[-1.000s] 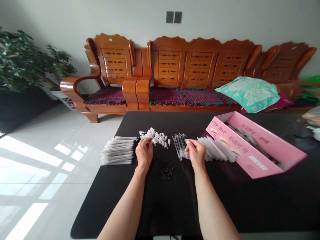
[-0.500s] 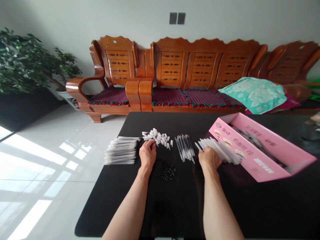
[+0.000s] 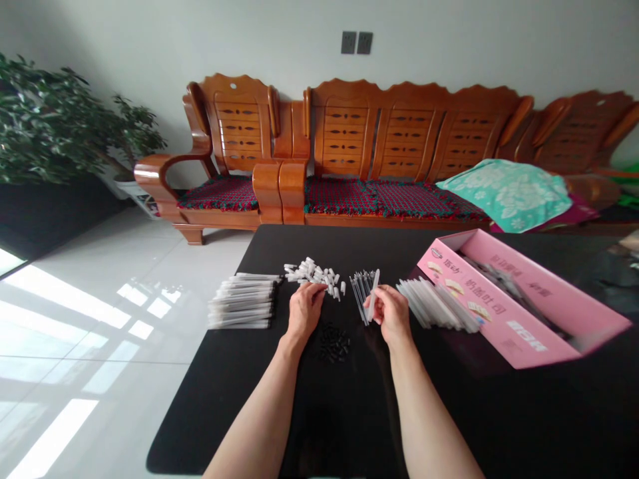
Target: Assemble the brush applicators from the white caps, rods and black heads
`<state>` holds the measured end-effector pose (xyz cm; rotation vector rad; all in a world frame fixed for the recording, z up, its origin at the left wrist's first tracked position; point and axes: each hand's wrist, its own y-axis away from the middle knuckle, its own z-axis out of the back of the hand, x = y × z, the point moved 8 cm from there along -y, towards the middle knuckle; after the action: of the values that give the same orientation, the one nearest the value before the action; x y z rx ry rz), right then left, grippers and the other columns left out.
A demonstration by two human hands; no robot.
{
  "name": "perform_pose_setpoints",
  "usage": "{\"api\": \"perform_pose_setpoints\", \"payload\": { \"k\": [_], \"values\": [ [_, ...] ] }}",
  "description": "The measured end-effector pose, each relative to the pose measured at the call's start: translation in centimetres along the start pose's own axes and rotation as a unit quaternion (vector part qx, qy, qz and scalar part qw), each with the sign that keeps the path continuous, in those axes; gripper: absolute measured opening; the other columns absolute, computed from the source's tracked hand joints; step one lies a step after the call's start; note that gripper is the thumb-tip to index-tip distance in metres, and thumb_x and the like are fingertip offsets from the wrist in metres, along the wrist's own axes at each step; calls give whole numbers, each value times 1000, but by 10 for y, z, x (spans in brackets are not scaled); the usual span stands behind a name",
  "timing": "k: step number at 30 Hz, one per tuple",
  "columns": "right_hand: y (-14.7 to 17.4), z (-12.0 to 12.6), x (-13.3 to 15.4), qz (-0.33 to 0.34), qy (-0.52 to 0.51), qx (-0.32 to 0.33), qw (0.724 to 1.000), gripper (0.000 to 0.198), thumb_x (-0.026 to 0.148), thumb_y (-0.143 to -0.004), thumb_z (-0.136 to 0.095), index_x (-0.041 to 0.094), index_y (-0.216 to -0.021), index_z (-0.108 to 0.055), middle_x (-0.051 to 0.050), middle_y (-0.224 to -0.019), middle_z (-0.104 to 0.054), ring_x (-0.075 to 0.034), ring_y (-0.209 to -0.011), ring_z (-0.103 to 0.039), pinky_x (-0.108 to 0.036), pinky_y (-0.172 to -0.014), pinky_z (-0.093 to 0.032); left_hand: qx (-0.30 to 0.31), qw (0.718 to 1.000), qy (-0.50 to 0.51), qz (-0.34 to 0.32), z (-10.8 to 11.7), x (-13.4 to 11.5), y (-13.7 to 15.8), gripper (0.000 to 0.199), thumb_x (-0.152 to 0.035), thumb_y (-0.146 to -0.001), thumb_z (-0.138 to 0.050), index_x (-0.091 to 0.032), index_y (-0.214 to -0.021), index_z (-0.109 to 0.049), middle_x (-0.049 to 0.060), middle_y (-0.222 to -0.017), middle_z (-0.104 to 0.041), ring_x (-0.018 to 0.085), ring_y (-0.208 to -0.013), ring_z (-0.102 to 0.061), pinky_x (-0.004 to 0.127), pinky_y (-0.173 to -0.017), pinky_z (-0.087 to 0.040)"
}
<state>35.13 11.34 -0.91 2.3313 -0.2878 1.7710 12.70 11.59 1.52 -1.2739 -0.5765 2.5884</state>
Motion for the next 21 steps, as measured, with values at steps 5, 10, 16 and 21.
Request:
{"api": "perform_pose_setpoints", "payload": {
  "k": [5,10,16,21],
  "values": [
    [-4,9,1,8,-16,-45,999,20,35,-71,-67,18,-72,-56,-4,-54,-70,-8,-28,-44,-15,-26,-22,94,993,14,-70,-21,-28,4,23,-19,-93,-54,-22,-106,-73,5,-99,-70,18,-92,-64,28,-85,-49],
    [-5,13,2,47,-11,-81,996,18,32,-72,-67,17,-74,-58,-2,-52,-69,-7,-28,-45,-14,-27,-23,193,964,-70,-171,-50,-63,16,31,-31,-94,-56,-27,-123,-66,5,-120,-67,23,-106,-57,37,-93,-44],
    [-5,14,1,55,-12,-86,995,18,32,-72,-67,16,-73,-58,-3,-52,-69,-7,-29,-46,-14,-27,-25,226,946,-136,-187,-63,-67,23,28,-38,-93,-57,-27,-116,-69,4,-120,-68,24,-105,-56,40,-92,-40],
    [-6,14,-1,50,-12,-84,995,18,31,-72,-67,16,-73,-58,-3,-51,-68,-8,-29,-46,-14,-27,-24,197,963,-127,-134,-51,-52,17,19,-30,-91,-61,-22,-105,-72,6,-114,-69,24,-103,-57,37,-91,-40]
  ]
}}
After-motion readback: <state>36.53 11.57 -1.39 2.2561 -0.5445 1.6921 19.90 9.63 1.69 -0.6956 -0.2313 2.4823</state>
